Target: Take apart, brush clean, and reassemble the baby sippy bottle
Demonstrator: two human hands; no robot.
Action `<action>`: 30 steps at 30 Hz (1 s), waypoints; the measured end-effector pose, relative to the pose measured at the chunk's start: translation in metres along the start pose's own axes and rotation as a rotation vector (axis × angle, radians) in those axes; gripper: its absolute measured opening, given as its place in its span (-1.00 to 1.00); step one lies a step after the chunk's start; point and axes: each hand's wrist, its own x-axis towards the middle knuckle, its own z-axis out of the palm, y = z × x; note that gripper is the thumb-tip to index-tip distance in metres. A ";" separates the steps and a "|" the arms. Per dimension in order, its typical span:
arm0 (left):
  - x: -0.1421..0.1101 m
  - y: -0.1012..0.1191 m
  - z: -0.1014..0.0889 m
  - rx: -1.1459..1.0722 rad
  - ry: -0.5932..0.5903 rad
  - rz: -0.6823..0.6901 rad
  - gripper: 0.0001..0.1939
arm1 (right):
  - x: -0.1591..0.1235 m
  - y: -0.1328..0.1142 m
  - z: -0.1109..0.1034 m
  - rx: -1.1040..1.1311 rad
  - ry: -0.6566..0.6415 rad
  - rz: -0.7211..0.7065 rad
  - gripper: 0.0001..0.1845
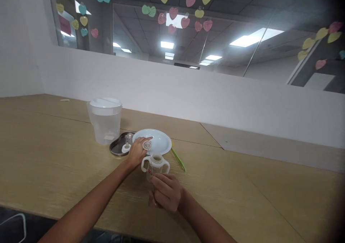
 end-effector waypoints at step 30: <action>0.001 0.007 -0.005 0.012 -0.014 -0.008 -0.61 | -0.005 -0.002 -0.002 -0.027 -0.057 0.002 -0.71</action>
